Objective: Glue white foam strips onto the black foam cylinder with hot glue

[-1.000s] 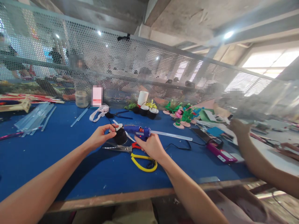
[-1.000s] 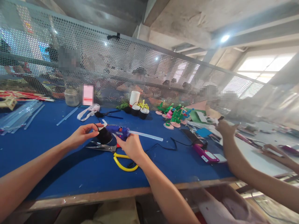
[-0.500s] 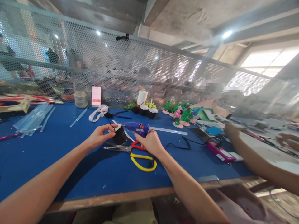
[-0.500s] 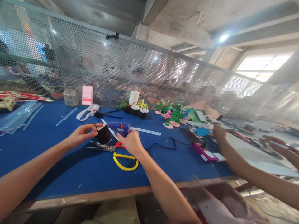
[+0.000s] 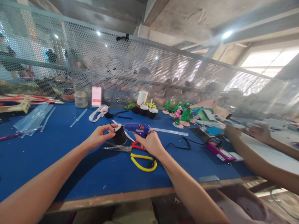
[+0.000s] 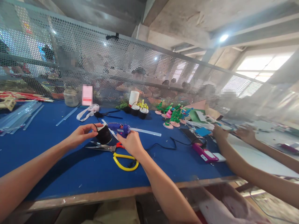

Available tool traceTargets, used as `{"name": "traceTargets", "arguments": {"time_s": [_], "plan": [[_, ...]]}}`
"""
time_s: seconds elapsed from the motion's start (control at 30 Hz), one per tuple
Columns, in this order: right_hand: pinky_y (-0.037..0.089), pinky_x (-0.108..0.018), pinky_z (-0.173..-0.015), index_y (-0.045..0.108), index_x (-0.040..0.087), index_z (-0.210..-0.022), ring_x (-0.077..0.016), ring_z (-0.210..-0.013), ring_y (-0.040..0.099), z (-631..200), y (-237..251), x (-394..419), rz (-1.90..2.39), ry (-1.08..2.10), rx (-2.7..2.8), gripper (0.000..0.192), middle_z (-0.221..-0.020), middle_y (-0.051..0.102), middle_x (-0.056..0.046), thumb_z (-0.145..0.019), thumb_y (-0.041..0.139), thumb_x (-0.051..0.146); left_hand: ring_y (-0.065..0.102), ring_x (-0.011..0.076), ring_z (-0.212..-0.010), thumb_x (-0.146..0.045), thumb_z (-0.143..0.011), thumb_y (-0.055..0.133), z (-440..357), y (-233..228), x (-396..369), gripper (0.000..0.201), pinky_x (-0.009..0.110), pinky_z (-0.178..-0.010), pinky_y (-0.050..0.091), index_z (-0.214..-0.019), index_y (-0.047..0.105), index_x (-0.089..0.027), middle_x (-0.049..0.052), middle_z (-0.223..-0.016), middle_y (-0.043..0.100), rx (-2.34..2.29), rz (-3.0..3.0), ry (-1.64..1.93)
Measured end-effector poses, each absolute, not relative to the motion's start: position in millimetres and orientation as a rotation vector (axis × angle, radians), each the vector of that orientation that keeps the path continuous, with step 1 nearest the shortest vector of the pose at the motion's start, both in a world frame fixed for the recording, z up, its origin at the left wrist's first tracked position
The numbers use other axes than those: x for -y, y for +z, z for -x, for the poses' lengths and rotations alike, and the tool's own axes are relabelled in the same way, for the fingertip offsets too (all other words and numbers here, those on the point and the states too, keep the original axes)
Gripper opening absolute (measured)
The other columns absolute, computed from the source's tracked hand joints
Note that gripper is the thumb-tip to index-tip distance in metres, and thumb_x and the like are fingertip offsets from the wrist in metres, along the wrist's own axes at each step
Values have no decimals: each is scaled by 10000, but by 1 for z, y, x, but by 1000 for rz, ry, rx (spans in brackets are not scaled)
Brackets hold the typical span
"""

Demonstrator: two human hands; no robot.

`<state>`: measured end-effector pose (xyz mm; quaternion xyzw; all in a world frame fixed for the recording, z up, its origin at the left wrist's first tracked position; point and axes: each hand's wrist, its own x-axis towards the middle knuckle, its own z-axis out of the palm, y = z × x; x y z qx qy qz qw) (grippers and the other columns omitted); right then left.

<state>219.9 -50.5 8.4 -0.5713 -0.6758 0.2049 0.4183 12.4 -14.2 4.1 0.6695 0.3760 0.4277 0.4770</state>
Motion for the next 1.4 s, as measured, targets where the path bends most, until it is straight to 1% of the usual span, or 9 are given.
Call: {"name": "traceTargets", "arguments": {"time_s": [0.1,0.37,0.5,0.63,0.8,0.9,1.13,1.3,1.4], "plan": [[380,-207,-373,411,200,-381,-91,-279,418,-219,11,56,1425,555,1703,347,-288,414,41,-692,517,313,426,301,-1163,-410,-562,690,-12,3,13,297,414,-970,267,-592,516,-171,133,-1174,563,-913,-1621,1051],[362,-196,-338,448,190,-438,-97,-280,437,-215,13,61,1411,605,1689,279,-294,412,49,-679,529,304,444,299,-1144,-404,-546,700,-12,2,13,290,415,-963,278,-584,526,-176,109,-1143,585,-923,-1601,1069],[377,-197,-353,436,195,-441,-97,-288,440,-214,13,62,1390,608,1693,267,-300,412,53,-672,533,289,437,296,-1155,-394,-554,702,-12,1,12,282,410,-969,271,-588,530,-174,115,-1154,578,-910,-1593,1071],[364,-200,-334,436,199,-448,-97,-284,427,-212,11,64,1392,609,1696,260,-304,415,52,-666,538,296,430,301,-1163,-404,-561,697,-12,1,12,290,423,-978,254,-600,527,-171,131,-1168,565,-913,-1602,1058],[381,-212,-369,469,192,-470,-114,-322,461,-210,11,66,1375,588,1735,235,-315,425,45,-674,532,290,412,318,-1176,-412,-568,691,-12,2,13,297,448,-977,243,-604,523,-170,135,-1171,562,-920,-1623,1045],[374,-214,-362,489,188,-493,-116,-313,459,-212,12,65,1395,612,1710,212,-319,429,47,-667,539,298,414,319,-1173,-410,-561,696,-12,2,13,299,451,-978,240,-601,523,-169,134,-1164,567,-913,-1610,1053],[394,-216,-397,464,194,-422,-107,-299,448,-220,11,54,1429,570,1698,303,-282,413,44,-686,529,326,425,314,-1163,-400,-580,683,-11,1,11,293,440,-976,251,-599,513,-162,136,-1166,563,-901,-1649,1052],[358,-213,-362,518,178,-462,-105,-303,433,-223,6,44,1432,574,1663,269,-292,431,39,-679,537,337,437,301,-1154,-390,-589,667,-11,1,11,274,430,-977,259,-604,507,-167,128,-1157,572,-922,-1684,1049],[326,-199,-327,539,165,-531,-82,-279,390,-224,5,38,1422,700,1617,218,-317,441,50,-674,537,329,447,297,-1143,-393,-584,664,-12,1,11,277,422,-965,277,-605,503,-169,127,-1154,575,-934,-1695,1052]]}}
